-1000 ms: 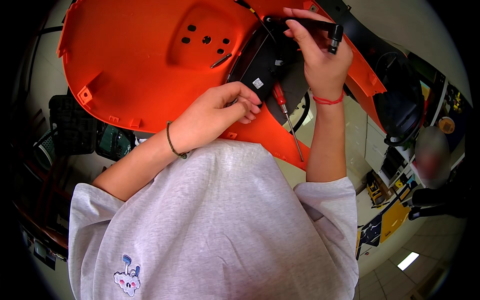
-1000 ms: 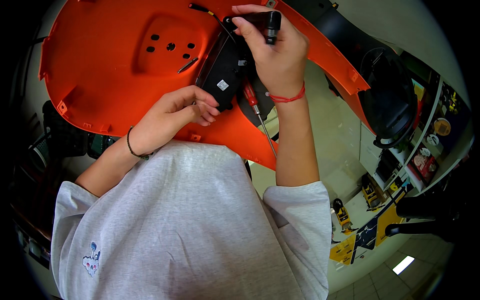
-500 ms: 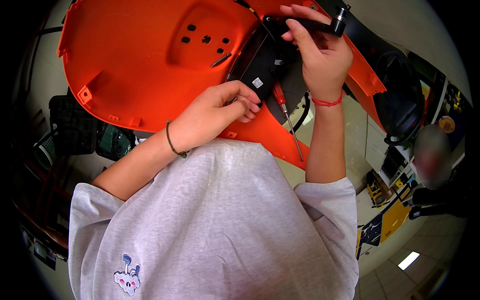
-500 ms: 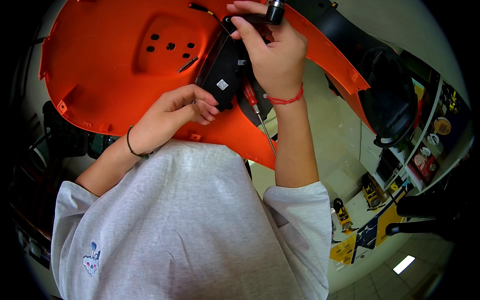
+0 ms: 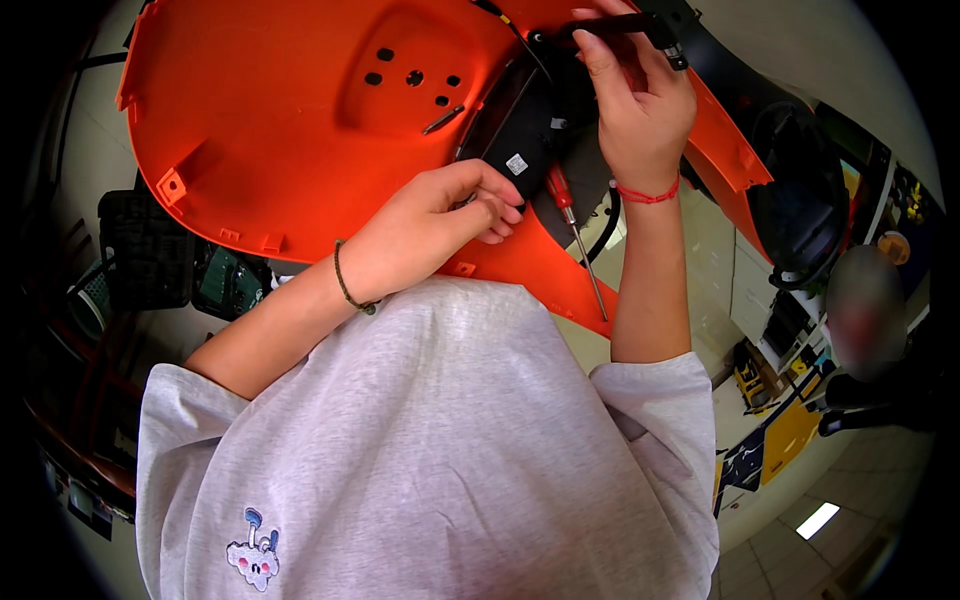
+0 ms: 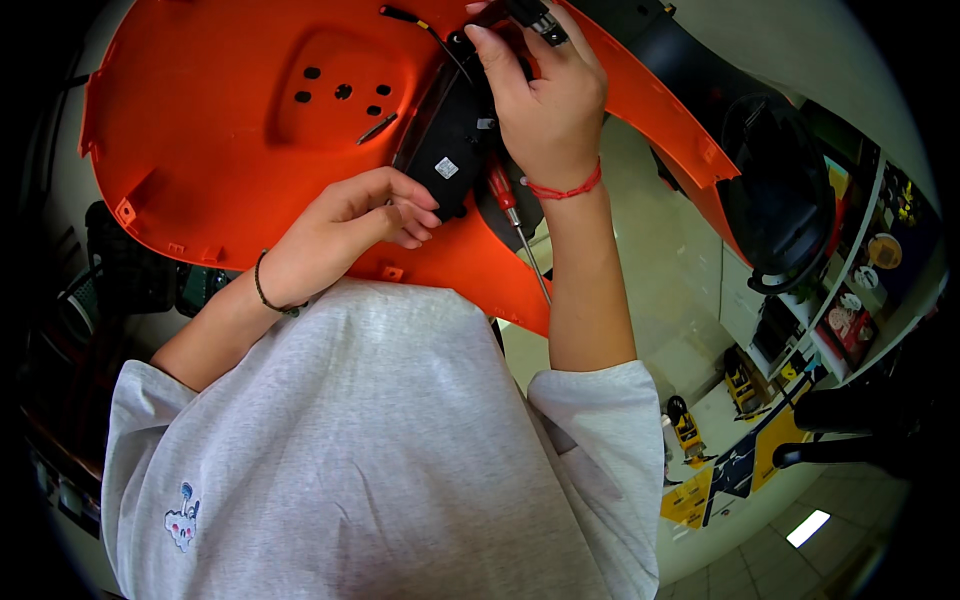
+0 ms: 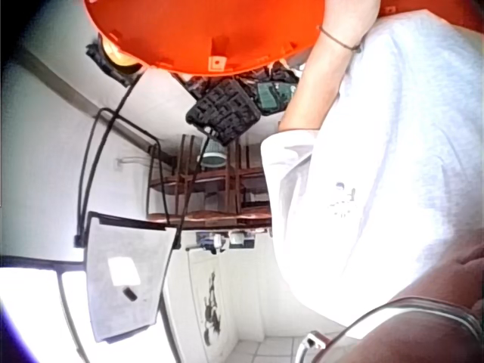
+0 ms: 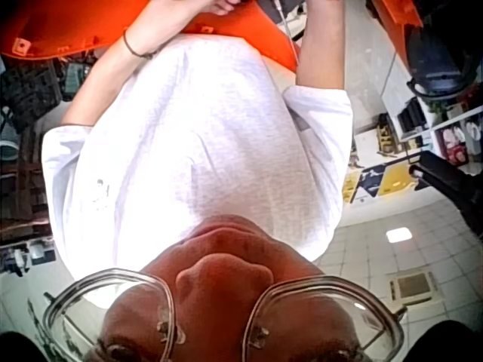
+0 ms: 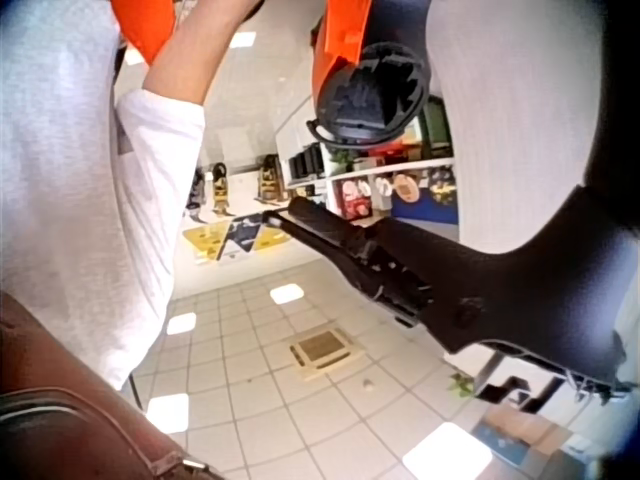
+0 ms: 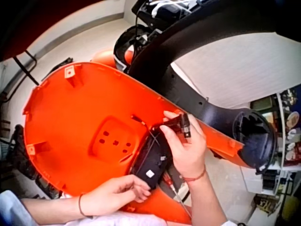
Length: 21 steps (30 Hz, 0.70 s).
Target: The person uses a screwdriver to secure a component inside a red motorcycle fairing and then uses a hex key to tighten screws on the fairing.
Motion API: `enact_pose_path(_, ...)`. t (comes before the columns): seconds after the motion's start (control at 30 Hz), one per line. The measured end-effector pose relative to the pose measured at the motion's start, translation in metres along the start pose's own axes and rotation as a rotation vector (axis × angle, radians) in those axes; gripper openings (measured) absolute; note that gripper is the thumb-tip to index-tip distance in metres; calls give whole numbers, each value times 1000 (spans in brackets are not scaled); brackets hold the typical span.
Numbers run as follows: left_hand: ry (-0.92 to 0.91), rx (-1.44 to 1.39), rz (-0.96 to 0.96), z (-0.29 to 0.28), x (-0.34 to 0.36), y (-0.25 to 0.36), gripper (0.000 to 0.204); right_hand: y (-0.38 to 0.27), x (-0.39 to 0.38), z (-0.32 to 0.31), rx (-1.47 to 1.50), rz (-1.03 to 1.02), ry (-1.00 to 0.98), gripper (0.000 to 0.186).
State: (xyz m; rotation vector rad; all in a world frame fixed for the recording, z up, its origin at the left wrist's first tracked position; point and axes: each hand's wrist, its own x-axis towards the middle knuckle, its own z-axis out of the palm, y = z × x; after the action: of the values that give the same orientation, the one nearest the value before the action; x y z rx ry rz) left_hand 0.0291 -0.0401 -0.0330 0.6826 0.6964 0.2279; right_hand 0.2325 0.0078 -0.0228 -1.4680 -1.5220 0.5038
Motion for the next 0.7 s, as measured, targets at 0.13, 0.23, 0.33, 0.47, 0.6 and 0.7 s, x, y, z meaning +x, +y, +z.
enact_pose_path(0.13,-6,0,11,2,0,2,24,1,-4,3,-160,159,93,19)
enact_pose_path(0.23,-6,-1,8,6,1,4,24,8,-3,7,-88,17,120,27)
enact_pose_path(0.33,-2,13,-7,-1,1,0,24,1,-2,12,229,234,117,37)
enact_pose_path(0.47,6,0,-3,-2,0,-1,24,10,-9,-14,441,379,-143,35)
enact_pose_path(0.6,14,6,-2,2,0,1,24,-11,0,-12,228,362,-113,21)
enact_pose_path(0.7,6,10,1,4,0,3,24,7,0,-12,-99,-5,-5,18)
